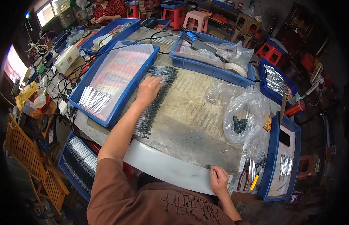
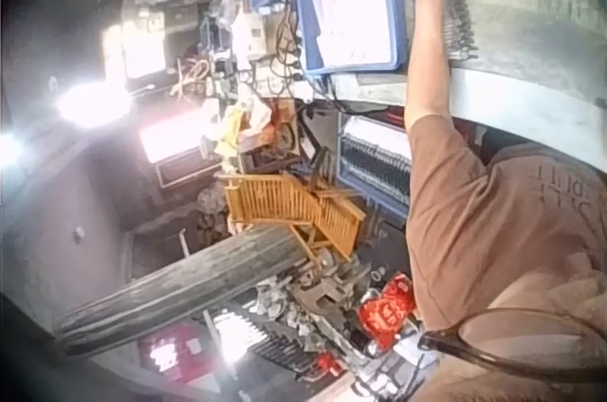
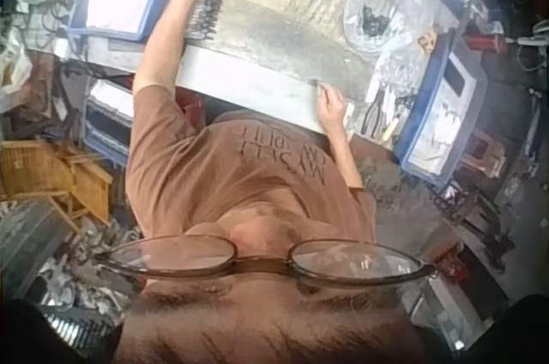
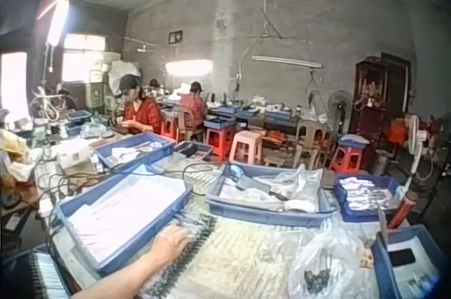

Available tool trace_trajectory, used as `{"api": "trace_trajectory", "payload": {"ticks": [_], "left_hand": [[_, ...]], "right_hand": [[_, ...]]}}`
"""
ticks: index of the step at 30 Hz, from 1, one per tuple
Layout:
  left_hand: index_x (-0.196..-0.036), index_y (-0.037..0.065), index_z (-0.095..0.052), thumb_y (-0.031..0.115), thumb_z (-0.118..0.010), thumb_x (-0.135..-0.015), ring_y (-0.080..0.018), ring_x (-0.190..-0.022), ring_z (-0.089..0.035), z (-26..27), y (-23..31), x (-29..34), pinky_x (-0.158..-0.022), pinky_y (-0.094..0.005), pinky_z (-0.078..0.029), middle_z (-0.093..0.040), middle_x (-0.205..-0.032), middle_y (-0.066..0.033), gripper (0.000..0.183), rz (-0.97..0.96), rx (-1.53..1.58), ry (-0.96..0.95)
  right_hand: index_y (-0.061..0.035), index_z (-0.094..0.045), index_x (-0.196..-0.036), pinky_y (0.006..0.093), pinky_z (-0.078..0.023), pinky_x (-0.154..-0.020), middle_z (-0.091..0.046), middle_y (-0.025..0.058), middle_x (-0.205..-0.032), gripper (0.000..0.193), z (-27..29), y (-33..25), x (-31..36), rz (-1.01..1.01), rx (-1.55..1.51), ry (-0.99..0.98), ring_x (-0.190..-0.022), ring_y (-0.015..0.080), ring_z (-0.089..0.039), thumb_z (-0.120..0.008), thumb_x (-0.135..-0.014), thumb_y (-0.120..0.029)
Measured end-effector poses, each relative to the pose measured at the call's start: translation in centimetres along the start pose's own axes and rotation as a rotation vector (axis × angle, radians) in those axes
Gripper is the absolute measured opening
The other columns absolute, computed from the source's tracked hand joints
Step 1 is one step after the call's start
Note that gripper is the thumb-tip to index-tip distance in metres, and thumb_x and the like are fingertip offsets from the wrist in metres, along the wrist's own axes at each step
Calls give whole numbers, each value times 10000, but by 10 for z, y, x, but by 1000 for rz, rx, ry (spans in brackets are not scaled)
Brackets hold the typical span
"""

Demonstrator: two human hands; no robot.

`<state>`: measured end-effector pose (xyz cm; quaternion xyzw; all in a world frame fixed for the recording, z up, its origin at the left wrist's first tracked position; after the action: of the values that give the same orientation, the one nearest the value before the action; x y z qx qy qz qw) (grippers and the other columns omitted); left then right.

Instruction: The person assembles small metal pins into plastic components by hand at a worktable.

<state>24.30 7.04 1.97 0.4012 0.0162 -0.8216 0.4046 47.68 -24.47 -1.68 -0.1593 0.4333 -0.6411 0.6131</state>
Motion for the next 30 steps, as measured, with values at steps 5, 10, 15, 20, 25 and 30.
{"api": "trace_trajectory", "payload": {"ticks": [5,10,15,20,25,30], "left_hand": [[-918,8,-575,35,-620,-731,-264,-777,-583,69,11,15,-677,-338,-461,-597,-857,-133,194,-18,42,97],[-971,25,-543,48,-603,-731,-309,-782,-570,130,-56,41,-693,-371,-454,-583,-870,-152,249,320,-64,-6],[-942,38,-565,104,-611,-711,-327,-778,-582,166,-118,71,-689,-400,-454,-600,-831,-164,244,496,-258,-161],[-818,53,-605,129,-590,-682,-340,-831,-584,157,-147,95,-718,-412,-449,-610,-837,-181,156,561,-290,-485],[-803,81,-627,167,-620,-609,-308,-767,-605,137,-165,100,-684,-381,-475,-625,-777,-150,212,627,-446,-635],[-775,50,-643,140,-606,-594,-318,-791,-606,122,-181,107,-684,-399,-480,-627,-795,-171,206,606,-538,-704]], "right_hand": [[10,-585,-833,301,-418,-507,-554,111,-658,75,0,2,3,-22,0,-6,-551,222,-541,-567,-770,-26],[9,-588,-823,304,-417,-513,-552,114,-657,76,0,2,3,-19,-12,25,-549,223,-535,-564,-768,-37],[8,-586,-819,309,-420,-527,-555,121,-660,73,-1,4,5,9,-12,39,-562,232,-541,-558,-772,-40],[17,-579,-811,311,-414,-528,-555,129,-671,70,-1,2,5,18,16,40,-577,228,-537,-544,-785,-38],[16,-578,-824,317,-411,-531,-547,125,-673,72,-2,-1,5,25,23,36,-572,231,-524,-542,-779,-27],[15,-575,-826,315,-410,-528,-545,125,-673,71,-3,-2,5,38,56,30,-572,234,-524,-542,-776,-22]]}}
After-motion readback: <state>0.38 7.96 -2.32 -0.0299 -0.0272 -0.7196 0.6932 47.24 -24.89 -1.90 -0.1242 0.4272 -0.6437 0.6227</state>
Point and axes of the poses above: each hand's wrist, its own x-axis away from the middle knuckle, its own z-axis out of the back of the hand, y = z × x, the point moved 6 cm from there along -x, towards the middle knuckle
